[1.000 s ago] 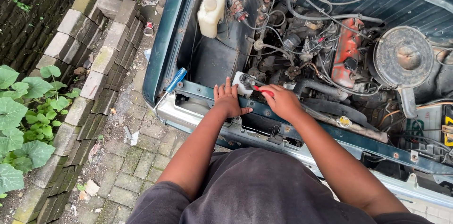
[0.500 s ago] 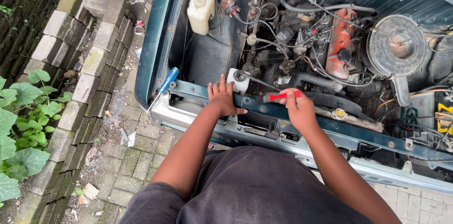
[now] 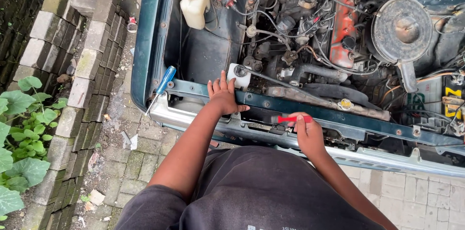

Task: Cleaning and detailing a car's engine bay and front grille area using a brush and small hand tools

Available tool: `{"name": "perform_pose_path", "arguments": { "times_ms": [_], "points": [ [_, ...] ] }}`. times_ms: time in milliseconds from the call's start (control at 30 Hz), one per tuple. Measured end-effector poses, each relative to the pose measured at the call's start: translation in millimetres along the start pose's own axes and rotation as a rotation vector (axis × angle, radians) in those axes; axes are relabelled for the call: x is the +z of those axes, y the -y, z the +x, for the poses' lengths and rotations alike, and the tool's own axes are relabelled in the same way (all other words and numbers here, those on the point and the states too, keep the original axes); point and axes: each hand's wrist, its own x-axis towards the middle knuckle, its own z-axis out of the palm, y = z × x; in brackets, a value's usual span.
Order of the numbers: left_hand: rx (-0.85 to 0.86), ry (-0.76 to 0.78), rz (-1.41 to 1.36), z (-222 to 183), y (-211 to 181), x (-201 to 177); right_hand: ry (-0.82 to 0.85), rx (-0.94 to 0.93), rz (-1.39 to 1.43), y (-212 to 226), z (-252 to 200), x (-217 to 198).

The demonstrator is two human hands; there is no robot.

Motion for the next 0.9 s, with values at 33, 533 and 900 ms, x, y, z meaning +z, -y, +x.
{"name": "perform_pose_path", "arguments": {
  "times_ms": [33,533,900],
  "points": [
    [0.005,-0.001,0.001,0,0,-2,-0.029,-0.002,-0.022,-3,-3,0],
    [0.075,0.07,-0.16,-6,10,-13,-0.18,0.189,0.088,-42,-30,22],
    [0.192,0.158,-0.311,-9,30,-21,-0.807,0.308,0.294,-20,-70,44]
  ]
}}
